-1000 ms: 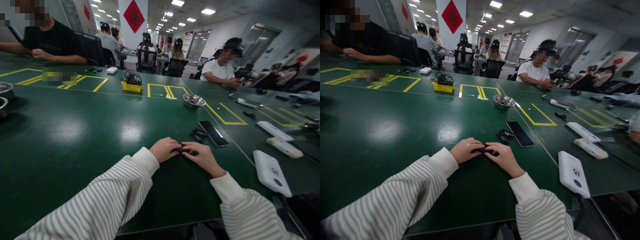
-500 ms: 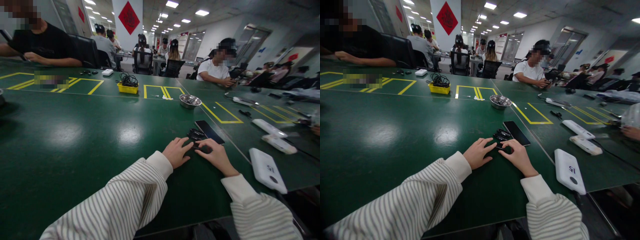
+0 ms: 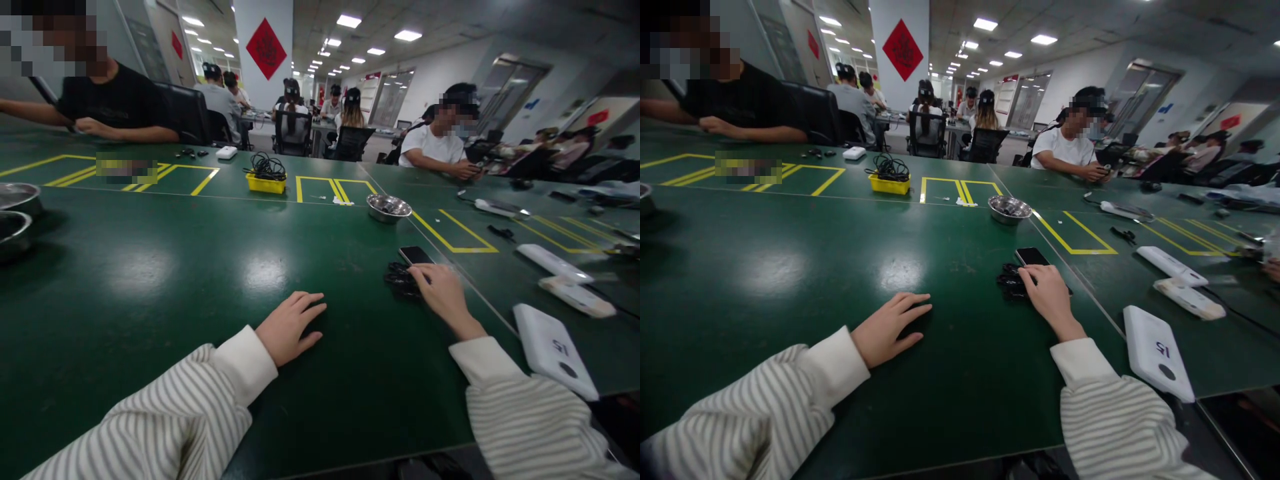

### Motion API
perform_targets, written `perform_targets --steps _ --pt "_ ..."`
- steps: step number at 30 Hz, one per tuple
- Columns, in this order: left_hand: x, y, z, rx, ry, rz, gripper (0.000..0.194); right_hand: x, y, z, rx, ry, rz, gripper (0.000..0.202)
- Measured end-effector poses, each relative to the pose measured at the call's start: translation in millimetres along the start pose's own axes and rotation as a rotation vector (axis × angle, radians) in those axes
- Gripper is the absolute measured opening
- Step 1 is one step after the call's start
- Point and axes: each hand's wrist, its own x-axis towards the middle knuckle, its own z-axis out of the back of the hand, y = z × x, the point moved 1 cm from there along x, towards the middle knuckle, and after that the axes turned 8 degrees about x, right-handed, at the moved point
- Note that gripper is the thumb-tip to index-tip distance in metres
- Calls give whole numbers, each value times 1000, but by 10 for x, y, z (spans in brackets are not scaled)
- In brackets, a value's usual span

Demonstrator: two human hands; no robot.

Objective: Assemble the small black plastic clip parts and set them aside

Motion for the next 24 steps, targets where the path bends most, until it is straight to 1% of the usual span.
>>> perform_targets --steps 3,6,9,13,16,18,21,24 --pt "-100 105 36 10 12 17 44 110 98 -89 -51 55 16 43" --pt "-154 149 55 17 27 22 44 178 272 -174 -39 94 74 43" --pt "-174 148 63 26 42 26 44 229 533 -264 -1 130 123 43" --pt "-165 134 69 33 29 15 45 242 973 -389 64 186 217 40" --pt "-153 171 83 42 -30 35 44 168 1307 -450 138 237 343 35" --pt "-152 232 99 57 -85 70 44 84 1515 -465 182 273 413 34" --pt "-168 358 129 78 -156 132 46 -68 1806 -458 247 311 481 36" --pt "-193 470 162 76 -178 162 45 -210 2040 -437 315 355 529 37"
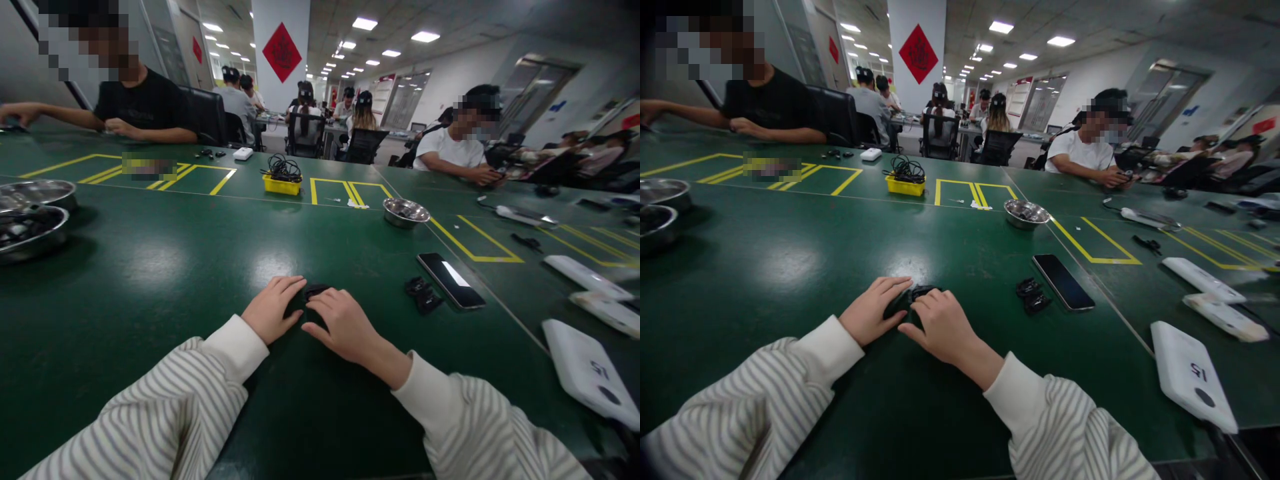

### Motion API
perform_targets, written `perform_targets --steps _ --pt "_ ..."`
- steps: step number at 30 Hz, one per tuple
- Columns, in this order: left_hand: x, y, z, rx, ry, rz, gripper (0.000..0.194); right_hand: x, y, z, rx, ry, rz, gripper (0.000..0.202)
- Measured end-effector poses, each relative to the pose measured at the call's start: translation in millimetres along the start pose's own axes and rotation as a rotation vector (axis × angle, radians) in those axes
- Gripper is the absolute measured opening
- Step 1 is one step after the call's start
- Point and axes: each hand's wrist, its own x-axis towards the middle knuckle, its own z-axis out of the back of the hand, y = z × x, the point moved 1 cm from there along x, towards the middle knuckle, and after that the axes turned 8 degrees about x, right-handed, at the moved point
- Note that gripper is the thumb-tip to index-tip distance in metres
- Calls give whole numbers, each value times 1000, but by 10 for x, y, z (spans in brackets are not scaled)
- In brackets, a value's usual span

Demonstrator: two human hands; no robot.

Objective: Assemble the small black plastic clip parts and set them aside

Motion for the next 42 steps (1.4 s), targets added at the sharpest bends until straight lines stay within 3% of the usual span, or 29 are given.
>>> perform_targets --steps 4,8,11,14,18,23,33,42 --pt "-4 63 30 15 47 12 33 -25 112 -29 93 -19 40 30" --pt "0 56 34 8 63 13 29 -65 -77 24 173 -164 -75 23" --pt "-2 59 22 -25 50 32 26 -87 -240 46 227 -195 -207 23" --pt "-7 74 17 -84 16 52 23 -93 -313 37 283 -167 -265 17" --pt "-4 88 40 -178 -70 71 20 -80 -311 -2 376 -150 -231 10" --pt "39 73 41 -375 -143 140 30 -56 -298 -62 510 -157 -225 10" --pt "221 -53 -36 -501 -99 33 25 -15 -300 -116 451 -205 -242 6" --pt "196 12 -69 -494 -91 116 26 -62 -348 -34 392 -256 -340 11"
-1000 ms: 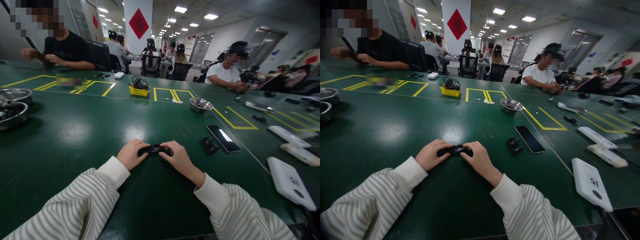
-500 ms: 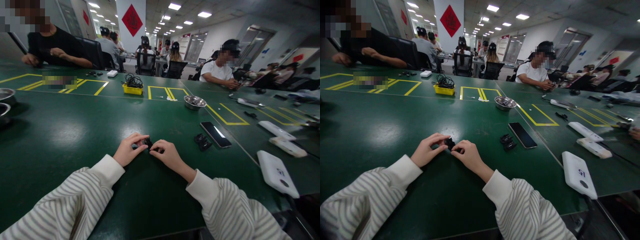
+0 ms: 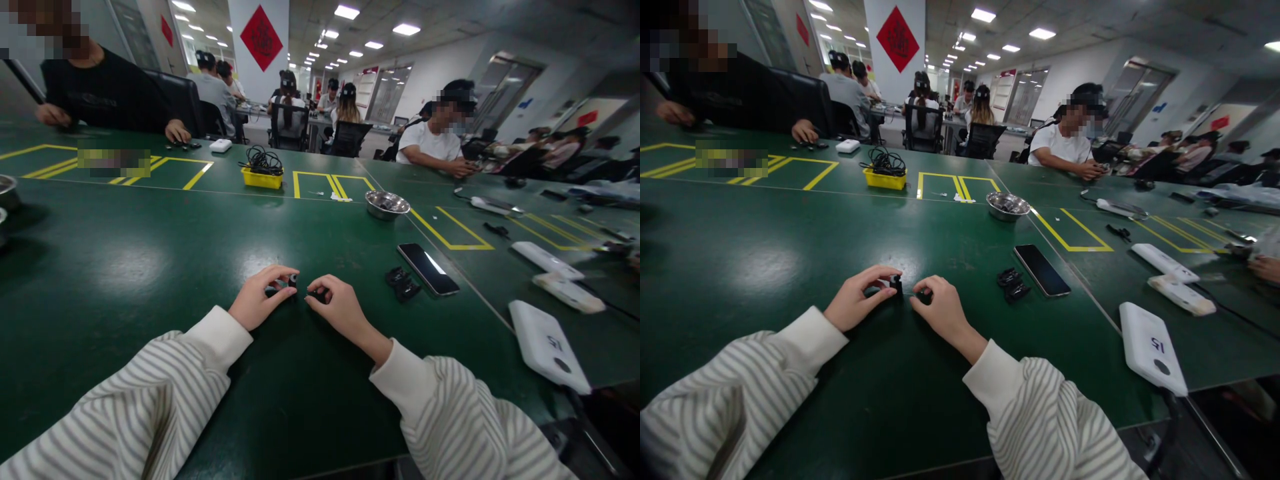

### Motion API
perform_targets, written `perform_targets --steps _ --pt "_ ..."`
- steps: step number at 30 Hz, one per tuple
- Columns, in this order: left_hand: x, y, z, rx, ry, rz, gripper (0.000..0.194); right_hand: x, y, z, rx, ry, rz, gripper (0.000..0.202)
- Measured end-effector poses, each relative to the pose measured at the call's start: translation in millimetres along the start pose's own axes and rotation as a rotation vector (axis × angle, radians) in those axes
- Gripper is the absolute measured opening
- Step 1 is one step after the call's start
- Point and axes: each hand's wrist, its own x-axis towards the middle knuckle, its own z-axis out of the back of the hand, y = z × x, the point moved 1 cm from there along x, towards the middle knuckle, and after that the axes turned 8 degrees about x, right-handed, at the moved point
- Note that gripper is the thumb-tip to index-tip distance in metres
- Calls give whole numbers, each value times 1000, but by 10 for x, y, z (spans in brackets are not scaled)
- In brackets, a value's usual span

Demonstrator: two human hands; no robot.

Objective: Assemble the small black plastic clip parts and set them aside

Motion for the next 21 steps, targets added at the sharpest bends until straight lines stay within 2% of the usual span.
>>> perform_targets --steps 7,10,13,16,21 --pt "-57 -32 80 -13 -68 62 27 33 -92 35 -131 -36 -52 25" --pt "-147 -70 139 -87 -40 113 29 41 -115 37 -153 -13 -24 17" --pt "-229 -105 174 -143 49 138 27 55 -104 69 -189 59 7 12" --pt "-272 -109 179 -68 125 139 25 77 -54 161 -247 182 -7 11" --pt "-280 -85 151 143 169 97 29 76 17 340 -327 363 -152 10"
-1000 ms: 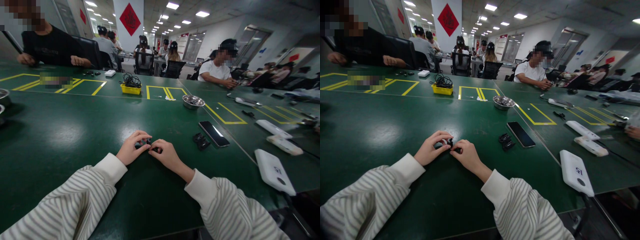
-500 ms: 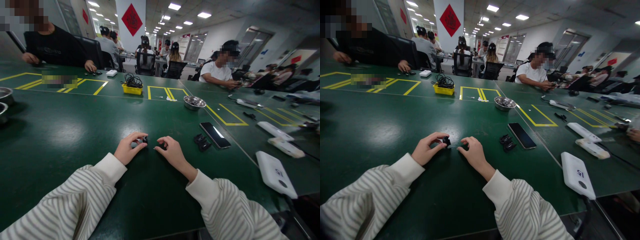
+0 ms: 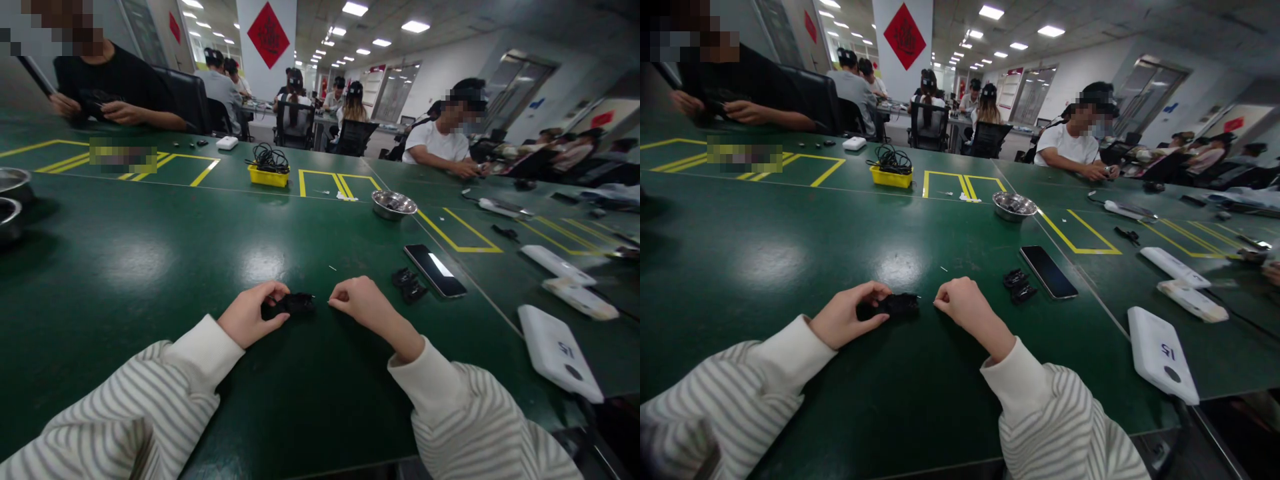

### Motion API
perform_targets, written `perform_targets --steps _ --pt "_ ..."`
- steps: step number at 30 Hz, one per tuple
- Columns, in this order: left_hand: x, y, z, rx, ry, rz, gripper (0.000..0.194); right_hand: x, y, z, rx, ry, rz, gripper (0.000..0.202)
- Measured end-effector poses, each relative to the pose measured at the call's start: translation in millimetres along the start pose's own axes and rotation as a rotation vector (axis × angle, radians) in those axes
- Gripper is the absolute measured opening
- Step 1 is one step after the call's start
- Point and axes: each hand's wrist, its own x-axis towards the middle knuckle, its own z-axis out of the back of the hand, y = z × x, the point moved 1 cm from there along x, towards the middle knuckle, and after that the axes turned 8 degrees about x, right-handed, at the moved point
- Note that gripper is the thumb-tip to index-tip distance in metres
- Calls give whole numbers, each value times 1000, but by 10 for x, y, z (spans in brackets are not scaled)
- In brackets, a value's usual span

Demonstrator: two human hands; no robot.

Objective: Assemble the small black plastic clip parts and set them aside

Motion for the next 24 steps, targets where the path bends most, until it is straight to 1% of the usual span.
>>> perform_targets --steps 2,4,7,9,13,15,18,24 --pt "3 -5 -9 57 18 -44 37 -30 -16 21 -13 66 -62 7" --pt "3 -13 -14 100 40 -93 41 -52 -28 20 -30 89 -81 6" --pt "8 -21 -21 130 82 -149 38 -67 -7 -3 25 24 -22 5" --pt "14 -20 -27 127 103 -168 37 -65 40 -33 139 -49 64 3" --pt "24 -17 -40 99 124 -192 37 -45 164 -153 321 -197 216 9" --pt "25 -20 -43 93 134 -199 37 -35 211 -235 360 -210 258 9" --pt "23 -25 -45 97 148 -191 36 -25 240 -334 387 -181 283 9" --pt "26 -29 -49 103 142 -196 36 -24 245 -384 349 -206 312 6"
